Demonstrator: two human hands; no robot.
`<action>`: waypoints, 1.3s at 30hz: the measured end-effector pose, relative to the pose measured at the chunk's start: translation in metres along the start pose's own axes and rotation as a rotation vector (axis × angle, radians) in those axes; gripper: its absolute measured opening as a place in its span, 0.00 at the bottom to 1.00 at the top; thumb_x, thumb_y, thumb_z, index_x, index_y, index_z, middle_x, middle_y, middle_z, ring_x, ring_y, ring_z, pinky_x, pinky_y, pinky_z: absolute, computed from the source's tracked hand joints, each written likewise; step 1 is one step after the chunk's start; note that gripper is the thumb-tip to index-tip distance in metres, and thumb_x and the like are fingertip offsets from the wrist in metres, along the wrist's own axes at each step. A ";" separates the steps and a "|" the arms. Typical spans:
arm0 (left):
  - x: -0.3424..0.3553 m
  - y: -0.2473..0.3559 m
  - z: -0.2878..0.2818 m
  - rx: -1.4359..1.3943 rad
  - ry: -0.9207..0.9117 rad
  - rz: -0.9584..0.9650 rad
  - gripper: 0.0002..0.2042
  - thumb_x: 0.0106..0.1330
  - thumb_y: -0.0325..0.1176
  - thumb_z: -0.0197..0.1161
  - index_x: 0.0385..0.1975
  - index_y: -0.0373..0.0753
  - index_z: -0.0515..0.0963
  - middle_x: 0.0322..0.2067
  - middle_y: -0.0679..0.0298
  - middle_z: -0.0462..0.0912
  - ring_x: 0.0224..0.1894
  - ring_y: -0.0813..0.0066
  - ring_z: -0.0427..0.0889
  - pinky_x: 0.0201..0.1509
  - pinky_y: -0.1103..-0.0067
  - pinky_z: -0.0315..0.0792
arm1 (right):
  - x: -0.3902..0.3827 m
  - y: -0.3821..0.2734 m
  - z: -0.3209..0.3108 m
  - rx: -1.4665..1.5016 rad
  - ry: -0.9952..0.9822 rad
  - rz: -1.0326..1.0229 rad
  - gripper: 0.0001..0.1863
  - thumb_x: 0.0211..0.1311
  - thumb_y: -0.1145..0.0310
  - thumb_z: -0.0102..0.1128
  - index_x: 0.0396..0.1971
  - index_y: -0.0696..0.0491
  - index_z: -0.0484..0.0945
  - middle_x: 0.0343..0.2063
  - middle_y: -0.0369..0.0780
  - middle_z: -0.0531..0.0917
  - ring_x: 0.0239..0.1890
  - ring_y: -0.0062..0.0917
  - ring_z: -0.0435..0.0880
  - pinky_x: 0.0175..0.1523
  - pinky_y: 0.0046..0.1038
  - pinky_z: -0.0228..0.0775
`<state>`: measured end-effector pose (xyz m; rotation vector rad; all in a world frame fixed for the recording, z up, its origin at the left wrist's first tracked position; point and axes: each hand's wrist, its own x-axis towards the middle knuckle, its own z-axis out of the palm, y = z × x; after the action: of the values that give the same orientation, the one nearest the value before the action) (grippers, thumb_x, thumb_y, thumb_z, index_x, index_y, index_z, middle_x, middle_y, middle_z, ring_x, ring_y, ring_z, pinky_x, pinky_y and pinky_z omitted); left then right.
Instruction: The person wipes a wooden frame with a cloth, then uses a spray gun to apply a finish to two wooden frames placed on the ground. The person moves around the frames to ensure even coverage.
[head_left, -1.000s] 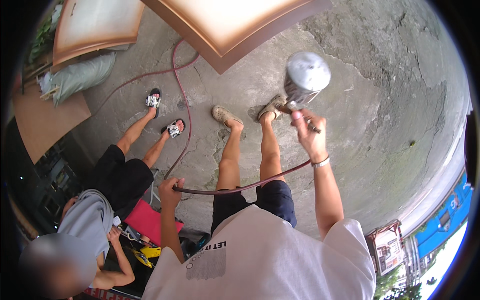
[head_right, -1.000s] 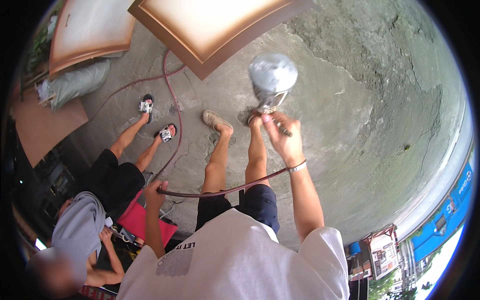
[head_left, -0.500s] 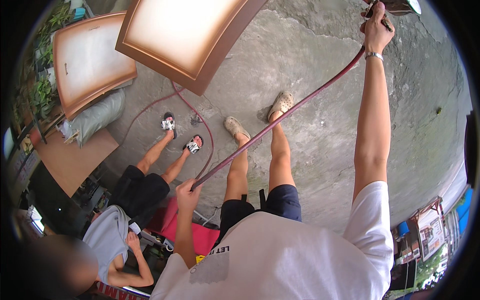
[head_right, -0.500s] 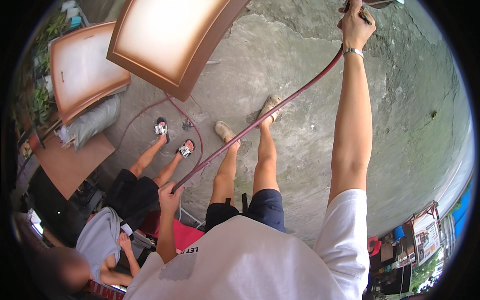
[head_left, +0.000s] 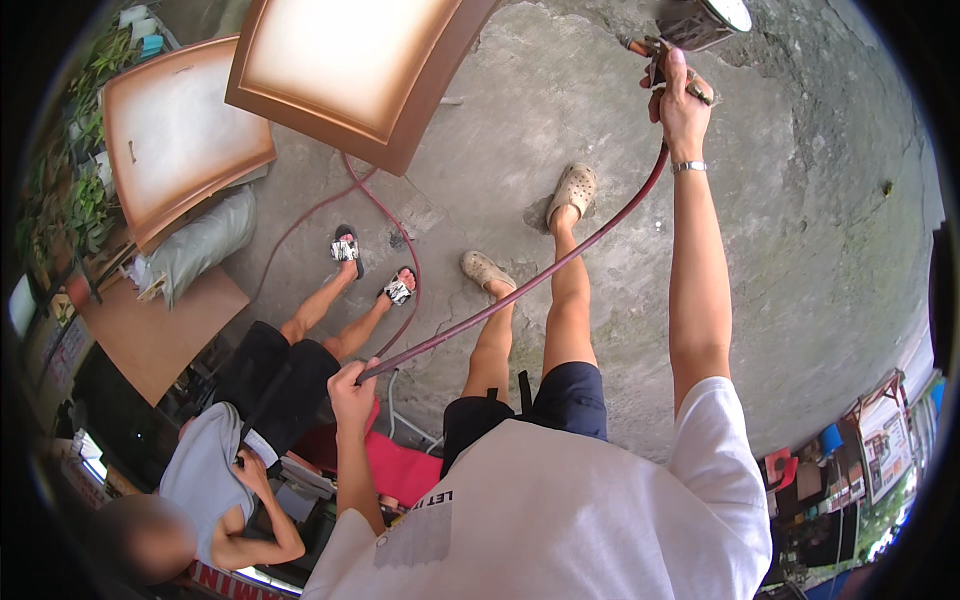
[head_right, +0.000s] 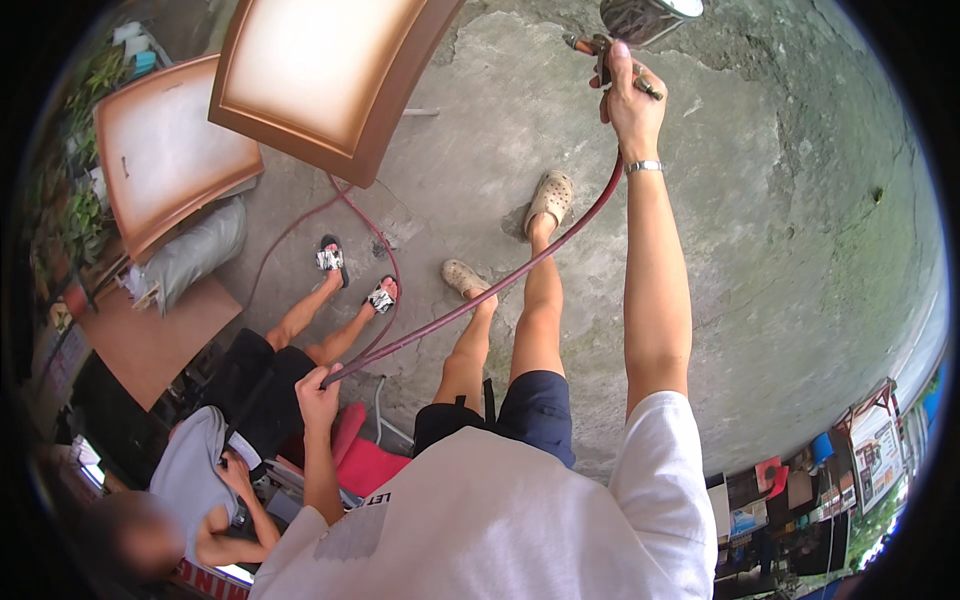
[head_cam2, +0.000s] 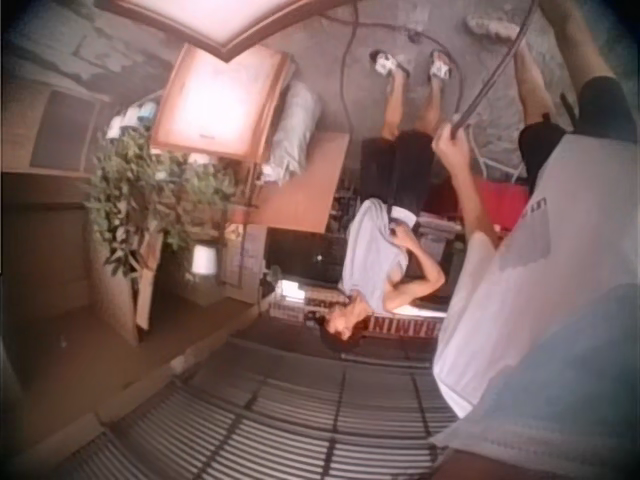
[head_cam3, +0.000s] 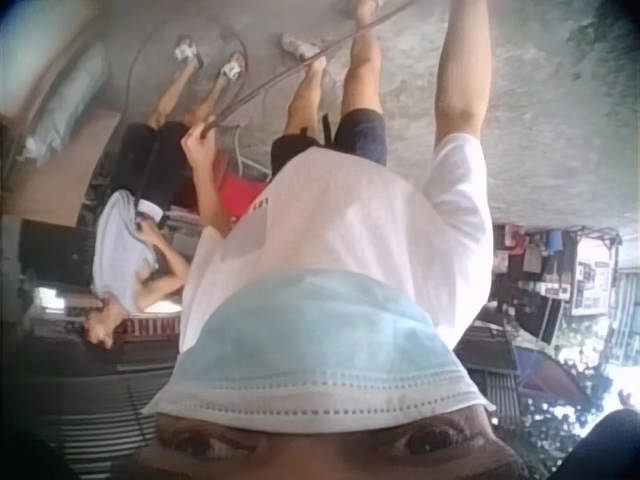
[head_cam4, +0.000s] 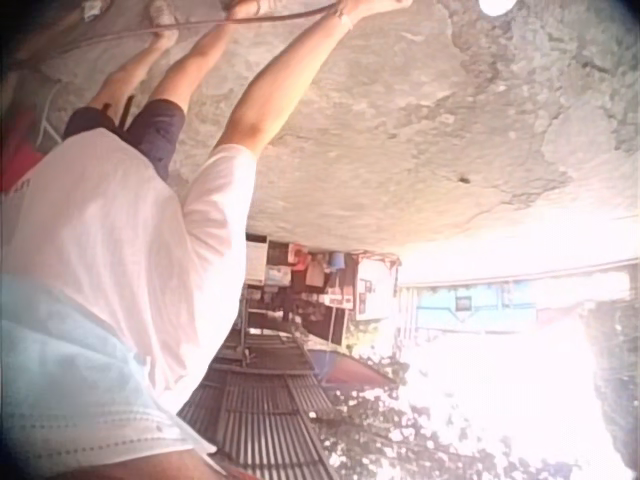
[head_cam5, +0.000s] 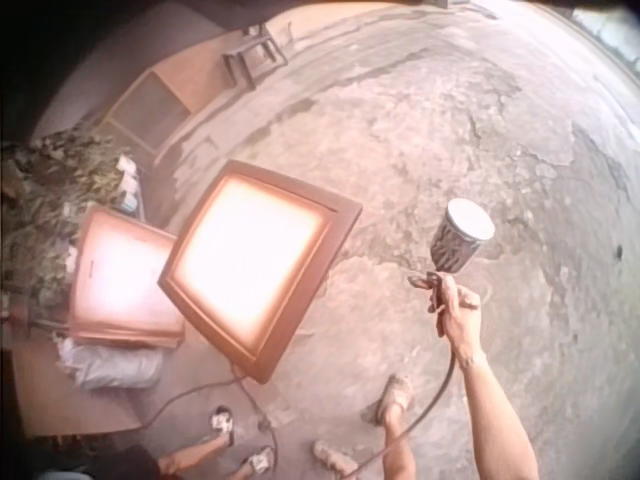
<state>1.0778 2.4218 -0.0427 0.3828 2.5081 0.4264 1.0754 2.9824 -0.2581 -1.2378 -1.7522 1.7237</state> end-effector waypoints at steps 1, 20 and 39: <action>-0.005 -0.005 -0.001 0.001 0.017 0.012 0.15 0.65 0.29 0.69 0.21 0.28 0.72 0.17 0.51 0.67 0.19 0.54 0.67 0.24 0.69 0.61 | -0.020 0.000 0.001 0.018 -0.025 0.024 0.27 0.75 0.49 0.55 0.40 0.62 0.86 0.18 0.38 0.84 0.10 0.17 0.73 0.16 0.23 0.61; -0.053 -0.059 -0.022 0.186 0.027 0.054 0.18 0.65 0.33 0.69 0.16 0.33 0.70 0.16 0.53 0.69 0.20 0.51 0.71 0.26 0.64 0.63 | -0.247 0.031 0.031 -0.176 -0.636 0.141 0.20 0.71 0.55 0.62 0.36 0.59 0.87 0.19 0.39 0.83 0.24 0.24 0.83 0.34 0.26 0.75; -0.016 0.020 0.054 -0.123 0.135 -0.093 0.17 0.65 0.30 0.69 0.20 0.29 0.70 0.17 0.50 0.67 0.17 0.57 0.63 0.23 0.69 0.60 | 0.074 -0.082 -0.010 -0.088 0.212 -0.291 0.30 0.73 0.45 0.57 0.26 0.59 0.88 0.13 0.37 0.83 0.11 0.15 0.73 0.17 0.23 0.62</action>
<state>1.1252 2.4459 -0.0698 0.1943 2.6009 0.5826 1.0177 3.0586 -0.2020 -1.0922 -1.7931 1.3161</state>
